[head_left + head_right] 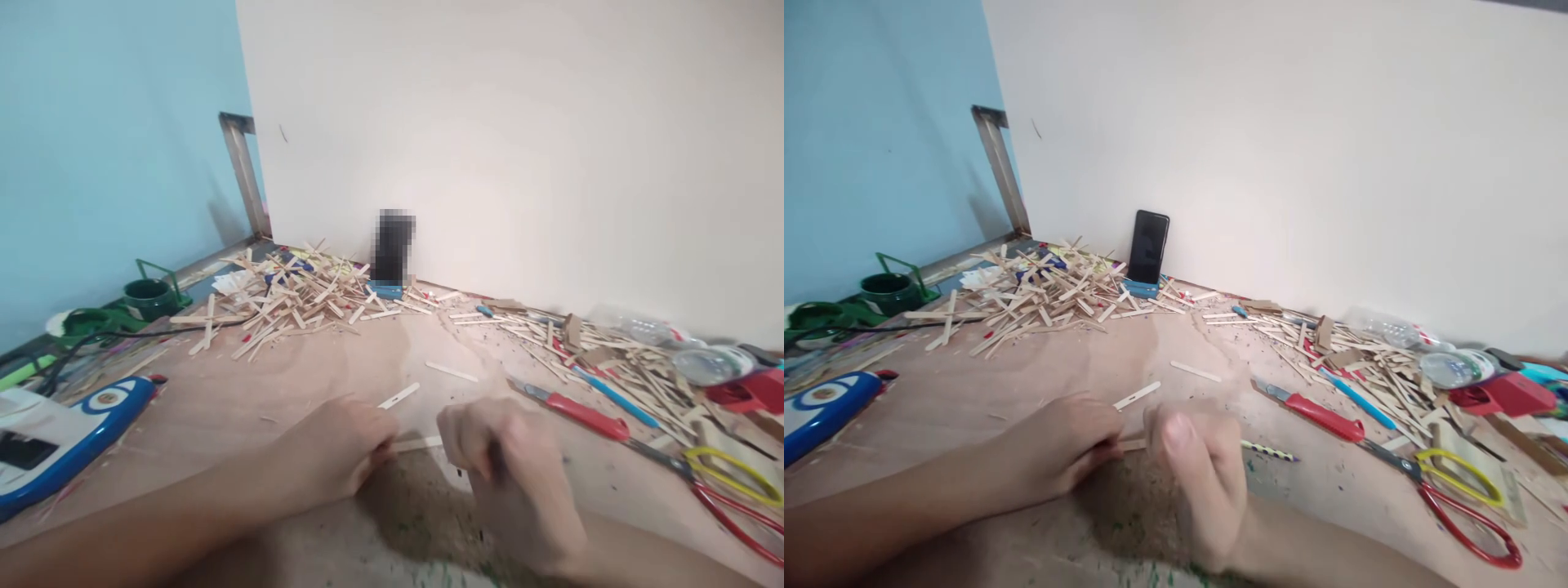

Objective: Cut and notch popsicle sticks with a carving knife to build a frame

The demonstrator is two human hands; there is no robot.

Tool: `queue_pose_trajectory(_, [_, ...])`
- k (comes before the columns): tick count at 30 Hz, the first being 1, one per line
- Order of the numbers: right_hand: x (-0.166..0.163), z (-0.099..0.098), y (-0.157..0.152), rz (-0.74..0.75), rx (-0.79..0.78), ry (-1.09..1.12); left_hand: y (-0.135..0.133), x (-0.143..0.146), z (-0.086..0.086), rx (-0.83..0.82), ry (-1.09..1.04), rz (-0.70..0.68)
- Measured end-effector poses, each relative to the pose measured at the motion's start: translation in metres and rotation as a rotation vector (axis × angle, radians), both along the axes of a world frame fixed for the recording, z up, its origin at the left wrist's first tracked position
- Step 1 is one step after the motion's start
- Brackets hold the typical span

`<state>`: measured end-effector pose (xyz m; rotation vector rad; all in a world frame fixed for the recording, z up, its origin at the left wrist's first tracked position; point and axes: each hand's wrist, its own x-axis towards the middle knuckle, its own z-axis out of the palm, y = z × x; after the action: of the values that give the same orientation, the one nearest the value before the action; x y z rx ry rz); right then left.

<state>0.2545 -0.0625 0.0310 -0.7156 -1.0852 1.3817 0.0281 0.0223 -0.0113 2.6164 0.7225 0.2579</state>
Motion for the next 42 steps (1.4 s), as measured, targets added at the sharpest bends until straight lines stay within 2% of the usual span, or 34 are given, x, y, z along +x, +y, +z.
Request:
queue_pose_trajectory(3, [-0.007,0.000,0.025,0.126,0.031,-0.006,0.000,0.000,-0.001,-0.003,-0.002,-0.004])
queue_pose_trajectory(7, [-0.004,0.001,0.044,0.240,-0.034,-0.034,0.001,0.000,-0.003,-0.005,-0.016,0.011])
queue_pose_trajectory(18, [-0.003,0.006,0.046,0.265,-0.120,-0.002,0.003,-0.002,-0.004,-0.038,-0.036,-0.002])
queue_pose_trajectory(29, [-0.021,0.002,0.051,0.109,-0.116,0.061,0.004,0.001,0.000,0.009,0.004,-0.027])
queue_pose_trajectory(42, [-0.036,0.001,0.048,-0.064,-0.057,0.011,0.005,0.003,0.002,0.038,0.019,-0.060])
